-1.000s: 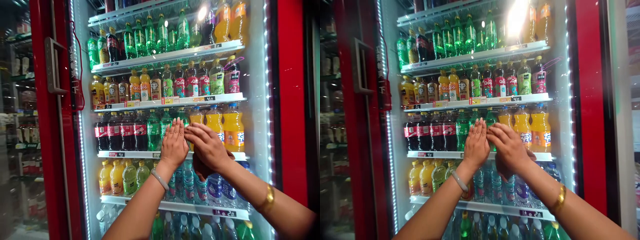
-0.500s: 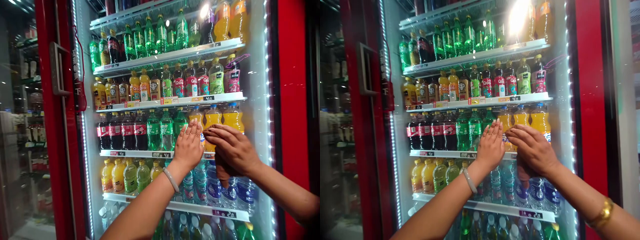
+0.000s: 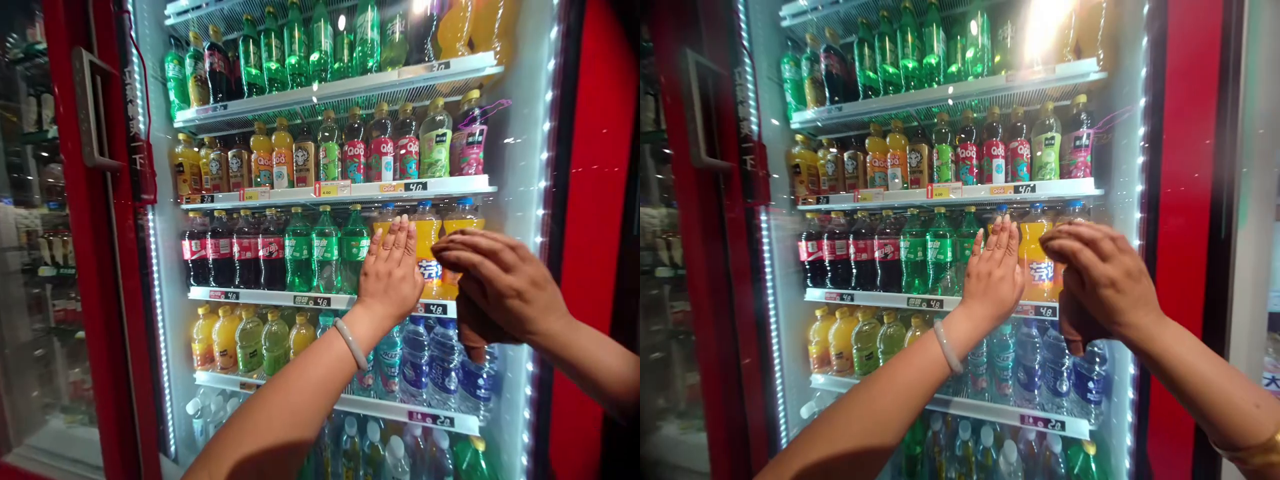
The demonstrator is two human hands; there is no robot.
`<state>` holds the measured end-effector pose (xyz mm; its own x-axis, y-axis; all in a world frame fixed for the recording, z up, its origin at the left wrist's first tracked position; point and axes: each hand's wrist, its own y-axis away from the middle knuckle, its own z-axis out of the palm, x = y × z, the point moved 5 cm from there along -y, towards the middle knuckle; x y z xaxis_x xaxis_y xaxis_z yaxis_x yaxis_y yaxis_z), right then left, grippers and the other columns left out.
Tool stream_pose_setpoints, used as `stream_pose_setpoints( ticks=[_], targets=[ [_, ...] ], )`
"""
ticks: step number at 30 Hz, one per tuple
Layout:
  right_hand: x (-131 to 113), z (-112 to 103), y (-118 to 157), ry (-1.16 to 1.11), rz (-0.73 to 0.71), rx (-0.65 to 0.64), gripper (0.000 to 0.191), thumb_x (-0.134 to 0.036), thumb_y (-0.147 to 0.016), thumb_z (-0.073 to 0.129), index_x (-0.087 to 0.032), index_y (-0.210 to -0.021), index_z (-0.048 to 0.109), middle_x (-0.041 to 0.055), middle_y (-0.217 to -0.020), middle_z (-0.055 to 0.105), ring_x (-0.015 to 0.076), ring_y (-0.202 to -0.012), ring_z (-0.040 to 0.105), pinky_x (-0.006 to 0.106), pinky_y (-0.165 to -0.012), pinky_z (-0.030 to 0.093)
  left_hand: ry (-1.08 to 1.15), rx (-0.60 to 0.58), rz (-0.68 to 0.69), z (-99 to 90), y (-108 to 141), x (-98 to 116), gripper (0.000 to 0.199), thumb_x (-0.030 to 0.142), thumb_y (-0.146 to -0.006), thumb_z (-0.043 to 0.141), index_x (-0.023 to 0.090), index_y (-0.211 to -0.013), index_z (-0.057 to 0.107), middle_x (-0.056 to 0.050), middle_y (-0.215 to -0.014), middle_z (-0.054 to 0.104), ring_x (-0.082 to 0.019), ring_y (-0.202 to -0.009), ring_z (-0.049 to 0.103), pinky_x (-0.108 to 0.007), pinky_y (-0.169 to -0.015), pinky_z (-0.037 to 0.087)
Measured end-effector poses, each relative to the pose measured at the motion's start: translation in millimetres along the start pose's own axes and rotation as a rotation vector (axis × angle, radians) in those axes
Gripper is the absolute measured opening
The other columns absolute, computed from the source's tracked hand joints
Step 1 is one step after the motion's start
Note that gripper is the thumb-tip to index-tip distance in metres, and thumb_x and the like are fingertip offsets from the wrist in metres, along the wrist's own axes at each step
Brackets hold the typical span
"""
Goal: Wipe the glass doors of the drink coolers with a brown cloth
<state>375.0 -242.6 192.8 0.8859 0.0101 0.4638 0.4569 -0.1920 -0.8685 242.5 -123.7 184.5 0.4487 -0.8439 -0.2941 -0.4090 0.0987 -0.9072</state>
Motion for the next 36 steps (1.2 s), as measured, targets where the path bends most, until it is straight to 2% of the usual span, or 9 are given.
stream_pose_setpoints(
  ticks=[4,9,13,16,19,23,26,32,36],
  targets=[
    [26.0,-10.5,-23.2,0.101,0.243,0.206,0.035,-0.017,-0.089,0.063,-0.024,-0.122,0.07,0.0096,-0.131,0.071,0.0319,-0.126,0.065,0.056,-0.112,0.052,0.032,0.018,-0.056,1.9,-24.7,18.0,0.074,0.026,-0.101,0.043,0.005,-0.168,0.021,-0.014,-0.177,0.027,-0.026,-0.168,0.017,-0.055,-0.14,0.015],
    [1.9,-1.5,1.8,0.065,0.01,0.099,0.047,-0.011,-0.095,0.06,-0.023,-0.141,0.06,0.0111,-0.148,0.062,0.0305,-0.149,0.05,0.053,-0.123,0.047,-0.003,0.03,-0.03,8.1,-28.8,33.2,0.073,0.026,-0.101,0.042,0.001,-0.168,0.022,-0.016,-0.177,0.026,-0.026,-0.168,0.016,-0.047,-0.139,0.025],
    [30.4,-15.1,31.7,0.034,-0.099,-0.019,0.05,-0.012,-0.095,0.06,-0.027,-0.143,0.06,0.0064,-0.149,0.064,0.0285,-0.146,0.054,0.054,-0.125,0.047,-0.04,0.049,0.079,14.9,-23.7,38.8,0.073,0.032,-0.104,0.043,0.001,-0.167,0.023,-0.017,-0.175,0.032,-0.025,-0.168,0.019,-0.048,-0.139,0.024],
    [64.1,-30.9,12.8,0.14,0.146,0.222,0.039,-0.019,-0.09,0.065,-0.023,-0.128,0.069,0.011,-0.135,0.07,0.0344,-0.13,0.065,0.06,-0.114,0.053,-0.031,0.06,0.044,16.3,-40.2,46.9,0.072,0.033,-0.104,0.043,0.001,-0.166,0.027,-0.017,-0.175,0.034,-0.027,-0.167,0.023,-0.053,-0.139,0.023],
    [61.5,-28.4,-4.9,0.171,0.334,0.387,0.038,-0.021,-0.086,0.065,-0.021,-0.124,0.069,0.0131,-0.129,0.072,0.038,-0.125,0.067,0.065,-0.11,0.052,-0.012,0.064,0.01,15.9,-59.9,57.8,0.071,0.032,-0.103,0.042,0.001,-0.166,0.028,-0.017,-0.175,0.032,-0.027,-0.166,0.027,-0.052,-0.139,0.023],
    [31.2,-14.2,16.1,0.057,0.127,0.165,0.051,-0.018,-0.095,0.06,-0.026,-0.145,0.057,0.0116,-0.15,0.061,0.0338,-0.148,0.051,0.061,-0.122,0.045,-0.038,0.088,0.051,18.3,-59.8,60.8,0.072,0.031,-0.103,0.043,-0.001,-0.165,0.028,-0.018,-0.175,0.032,-0.028,-0.166,0.027,-0.047,-0.138,0.024],
    [39.6,-20.0,41.9,0.094,-0.02,0.027,0.055,-0.014,-0.095,0.06,-0.032,-0.146,0.057,0.0072,-0.154,0.059,0.0306,-0.149,0.051,0.06,-0.127,0.042,-0.073,0.098,0.158,24.3,-48.8,60.3,0.071,0.031,-0.103,0.043,0.0,-0.165,0.03,-0.017,-0.175,0.032,-0.027,-0.166,0.025,-0.045,-0.138,0.023],
    [72.4,-28.8,-4.7,0.193,0.3,0.336,0.049,-0.014,-0.083,0.062,-0.023,-0.131,0.066,0.0134,-0.138,0.068,0.0388,-0.139,0.059,0.07,-0.118,0.047,-0.061,0.091,0.064,25.6,-60.4,63.0,0.072,0.031,-0.101,0.045,0.001,-0.165,0.03,-0.016,-0.175,0.033,-0.026,-0.165,0.028,-0.047,-0.137,0.028],
    [53.8,-15.5,-22.5,0.07,0.084,0.175,0.055,-0.009,-0.089,0.059,-0.026,-0.141,0.06,0.0098,-0.155,0.057,0.031,-0.152,0.047,0.062,-0.128,0.041,-0.105,0.06,0.046,17.7,-69.3,57.1,0.067,0.029,-0.102,0.045,-0.002,-0.16,0.039,-0.02,-0.174,0.035,-0.028,-0.164,0.032,-0.043,-0.136,0.03]
  ],
)
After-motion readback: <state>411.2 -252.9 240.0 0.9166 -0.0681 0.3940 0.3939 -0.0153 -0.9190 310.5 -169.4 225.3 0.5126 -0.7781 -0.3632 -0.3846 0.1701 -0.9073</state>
